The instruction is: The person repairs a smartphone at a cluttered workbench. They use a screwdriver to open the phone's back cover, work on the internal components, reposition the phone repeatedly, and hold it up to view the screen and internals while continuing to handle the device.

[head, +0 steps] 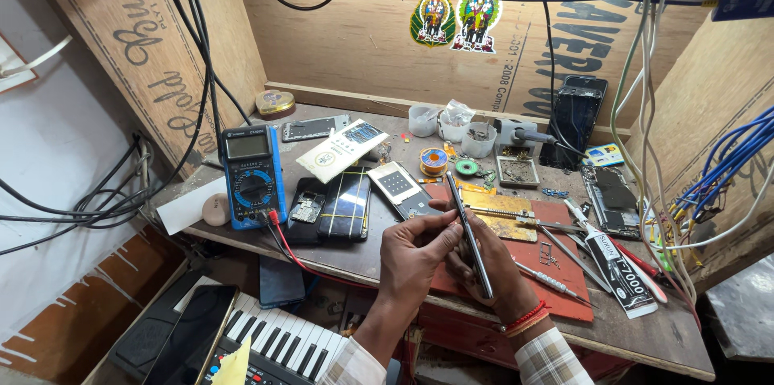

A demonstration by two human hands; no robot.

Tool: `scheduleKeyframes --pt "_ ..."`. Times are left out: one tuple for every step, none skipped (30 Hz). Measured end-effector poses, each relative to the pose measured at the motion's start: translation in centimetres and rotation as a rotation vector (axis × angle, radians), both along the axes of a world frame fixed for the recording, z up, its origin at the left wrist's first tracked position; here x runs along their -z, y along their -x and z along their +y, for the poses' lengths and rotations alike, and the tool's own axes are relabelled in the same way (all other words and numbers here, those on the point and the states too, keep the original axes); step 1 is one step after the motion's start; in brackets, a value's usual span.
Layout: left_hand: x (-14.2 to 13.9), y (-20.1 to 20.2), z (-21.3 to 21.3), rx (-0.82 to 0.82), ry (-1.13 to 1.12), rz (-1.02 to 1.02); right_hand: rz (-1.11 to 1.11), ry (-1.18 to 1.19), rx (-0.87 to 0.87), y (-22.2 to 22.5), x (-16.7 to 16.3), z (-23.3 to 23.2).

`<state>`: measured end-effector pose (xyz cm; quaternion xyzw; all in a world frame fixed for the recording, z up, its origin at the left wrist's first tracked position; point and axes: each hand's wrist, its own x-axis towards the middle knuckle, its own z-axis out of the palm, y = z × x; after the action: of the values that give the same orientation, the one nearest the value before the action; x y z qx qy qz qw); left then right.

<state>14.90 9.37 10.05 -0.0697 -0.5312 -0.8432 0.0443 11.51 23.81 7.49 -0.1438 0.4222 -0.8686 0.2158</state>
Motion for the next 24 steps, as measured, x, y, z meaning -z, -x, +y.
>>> scheduleKeyframes --pt "-0.2 -0.1 0.1 -0.027 0.042 0.005 0.0 -0.004 0.006 0.0 0.0 0.0" --pt "-0.4 -0.3 0.2 -0.054 0.084 0.01 -0.001 -0.008 0.012 -0.1 0.0 0.0" --pt "-0.6 -0.5 0.3 -0.082 0.127 0.015 -0.001 -0.012 0.017 -0.1 -0.1 0.0" --pt "-0.9 -0.8 0.4 -0.08 0.127 -0.045 0.014 -0.005 0.028 -0.1 -0.2 0.0" --pt "-1.1 -1.2 0.7 -0.077 0.126 -0.106 0.029 0.001 0.039 -0.2 -0.3 0.1" --pt "-1.4 -1.6 1.0 -0.075 0.125 -0.166 0.044 0.007 0.049 -0.1 -0.4 0.1" --pt "-1.6 -2.0 1.4 -0.152 0.169 -0.099 0.009 -0.03 0.126 0.0 -0.4 0.0" --pt "-1.7 -2.5 1.8 -0.228 0.213 -0.033 -0.026 -0.067 0.204 0.0 -0.4 0.0" --pt "-1.8 -2.9 2.3 -0.304 0.256 0.031 -0.062 -0.105 0.284 0.0 -0.4 0.0" --pt "-2.0 -3.0 2.6 -0.323 0.251 0.031 -0.008 -0.039 0.249 0.0 -0.2 0.0" --pt "-2.0 -3.1 2.9 -0.343 0.245 0.031 0.046 0.026 0.214 0.1 -0.1 0.1" --pt "-2.1 -3.1 3.1 -0.363 0.24 0.029 0.099 0.093 0.18 0.1 0.1 0.1" --pt "-2.0 -3.1 3.1 -0.379 0.267 0.049 0.115 0.132 0.145 0.1 0.3 0.2" --pt "-2.0 -3.0 3.1 -0.395 0.294 0.071 0.132 0.172 0.111 0.1 0.5 0.3" --pt "-2.0 -2.8 3.0 -0.412 0.321 0.094 0.151 0.212 0.076 0.3 0.7 0.4" --pt "-2.0 -2.7 3.0 -0.416 0.329 0.109 0.15 0.207 0.08 0.4 0.8 0.4" --pt "-1.9 -2.6 2.9 -0.42 0.338 0.122 0.148 0.202 0.084 0.5 0.9 0.4" --pt "-1.8 -2.5 2.8 -0.423 0.347 0.134 0.145 0.196 0.088 0.5 1.0 0.5" --pt "-1.7 -2.4 2.7 -0.427 0.345 0.152 0.142 0.192 0.093 0.6 1.0 0.4" --pt "-1.6 -2.3 2.7 -0.431 0.343 0.17 0.14 0.188 0.098 0.7 1.0 0.4" --pt "-1.5 -2.3 2.6 -0.433 0.341 0.187 0.137 0.184 0.104 0.7 1.0 0.4" --pt "-1.4 -2.2 2.6 -0.437 0.339 0.196 0.131 0.19 0.093 0.7 1.0 0.4" --pt "-1.4 -2.2 2.6 -0.441 0.338 0.206 0.127 0.196 0.084 0.7 0.9 0.3" --pt "-1.3 -2.1 2.6 -0.444 0.337 0.215 0.122 0.202 0.074 0.6 0.9 0.4"
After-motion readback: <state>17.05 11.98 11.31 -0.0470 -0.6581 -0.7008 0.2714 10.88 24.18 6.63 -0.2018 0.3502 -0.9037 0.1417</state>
